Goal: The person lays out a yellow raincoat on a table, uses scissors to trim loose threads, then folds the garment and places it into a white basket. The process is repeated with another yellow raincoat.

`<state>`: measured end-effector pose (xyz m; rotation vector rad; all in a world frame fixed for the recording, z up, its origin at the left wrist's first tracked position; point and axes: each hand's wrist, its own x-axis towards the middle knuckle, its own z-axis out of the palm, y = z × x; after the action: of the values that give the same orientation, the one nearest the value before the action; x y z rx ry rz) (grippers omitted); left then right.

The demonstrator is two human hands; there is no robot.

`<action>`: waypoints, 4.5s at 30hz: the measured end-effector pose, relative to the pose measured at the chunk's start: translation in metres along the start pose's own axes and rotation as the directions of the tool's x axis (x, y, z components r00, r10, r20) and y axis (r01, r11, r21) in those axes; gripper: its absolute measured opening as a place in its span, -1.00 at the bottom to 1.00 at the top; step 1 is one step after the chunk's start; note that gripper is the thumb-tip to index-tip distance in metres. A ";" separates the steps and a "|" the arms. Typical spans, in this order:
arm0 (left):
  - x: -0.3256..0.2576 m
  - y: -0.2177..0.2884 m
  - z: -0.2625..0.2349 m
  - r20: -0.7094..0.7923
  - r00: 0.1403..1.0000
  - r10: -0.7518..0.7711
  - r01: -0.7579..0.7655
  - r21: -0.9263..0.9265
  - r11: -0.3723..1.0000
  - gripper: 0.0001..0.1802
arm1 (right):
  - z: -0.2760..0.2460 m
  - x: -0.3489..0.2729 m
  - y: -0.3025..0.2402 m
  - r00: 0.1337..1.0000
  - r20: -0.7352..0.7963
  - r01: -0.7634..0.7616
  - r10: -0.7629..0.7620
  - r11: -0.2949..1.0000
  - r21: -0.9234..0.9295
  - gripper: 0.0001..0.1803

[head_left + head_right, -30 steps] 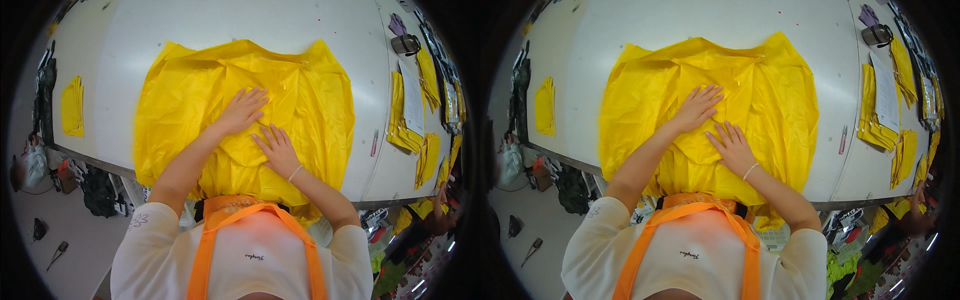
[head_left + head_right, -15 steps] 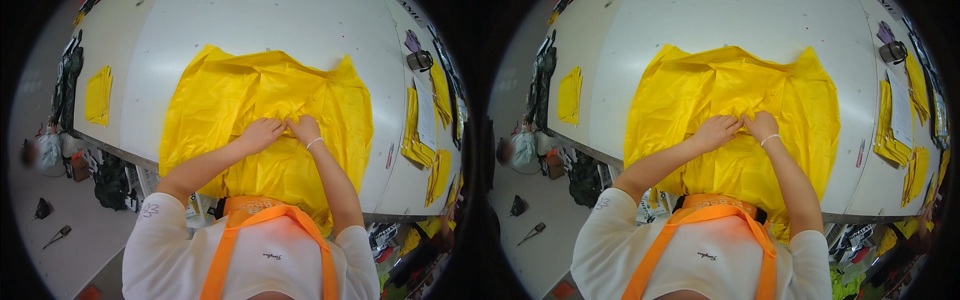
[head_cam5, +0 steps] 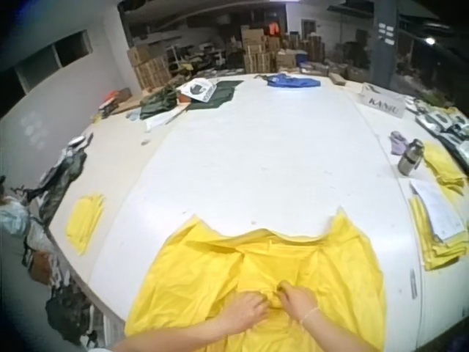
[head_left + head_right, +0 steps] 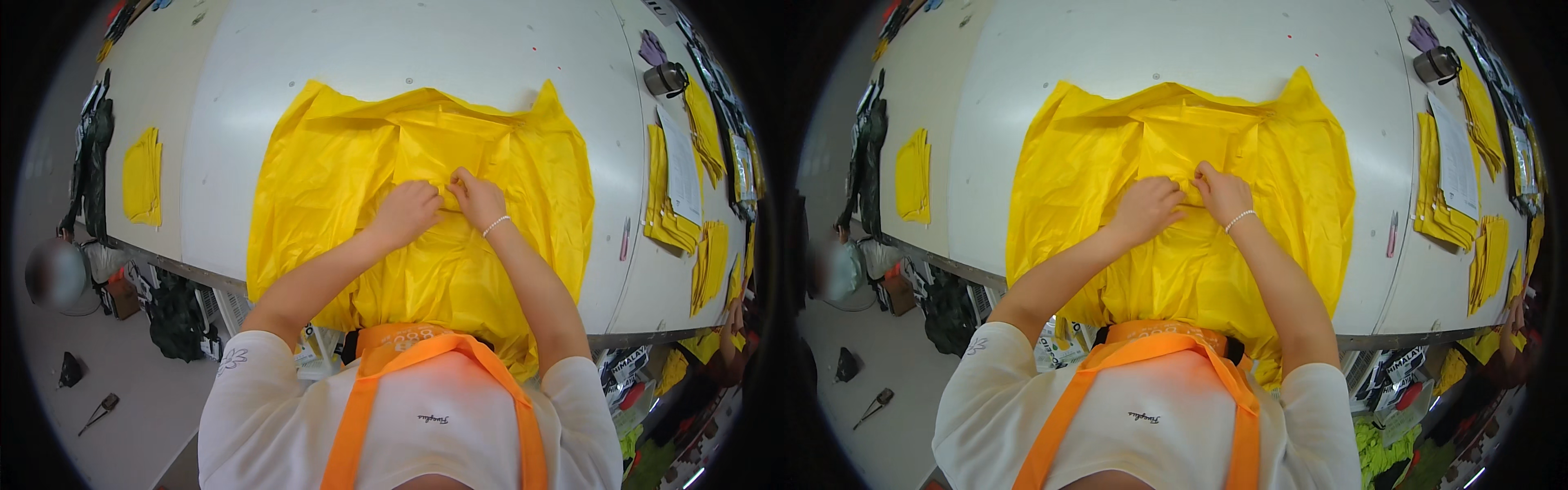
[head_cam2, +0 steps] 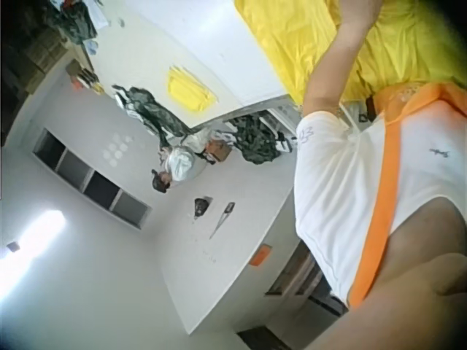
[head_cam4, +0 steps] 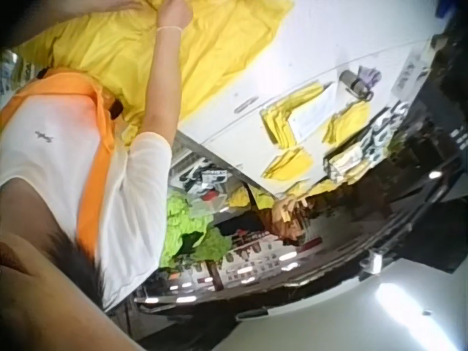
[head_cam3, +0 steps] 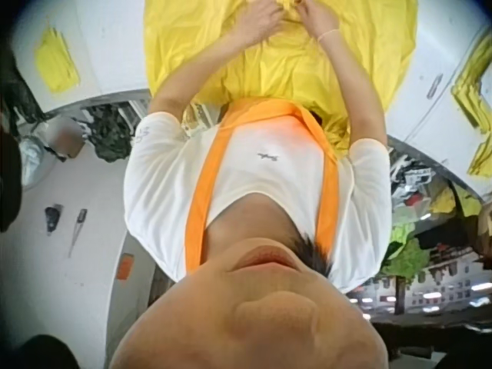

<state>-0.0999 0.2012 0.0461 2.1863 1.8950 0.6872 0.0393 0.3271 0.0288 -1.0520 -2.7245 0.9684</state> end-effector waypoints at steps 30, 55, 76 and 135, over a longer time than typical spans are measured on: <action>0.077 -0.059 0.010 0.013 0.976 -0.217 0.217 0.006 0.976 -0.75 | -0.022 0.080 0.003 0.959 -0.226 0.116 -0.174 0.962 -0.246 -0.87; 0.135 -0.170 -0.028 0.234 0.950 -0.206 0.151 0.232 0.961 -0.84 | -0.038 0.120 0.015 0.993 -0.023 0.113 -0.119 0.980 -0.161 -0.82; 0.113 -0.184 -0.044 0.047 0.905 -0.424 0.411 0.167 0.896 -0.79 | -0.044 0.161 0.021 0.997 -0.028 -0.072 0.066 0.951 -0.299 -0.55; 0.240 0.006 0.073 0.119 0.866 -0.485 0.493 -0.362 0.791 -0.74 | -0.132 0.077 0.129 0.933 -0.340 0.144 -0.120 0.988 0.048 -0.68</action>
<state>-0.0412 0.4452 0.0402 1.3768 1.9894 0.8336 0.0914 0.5190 0.0480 -0.9114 -2.4265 0.7769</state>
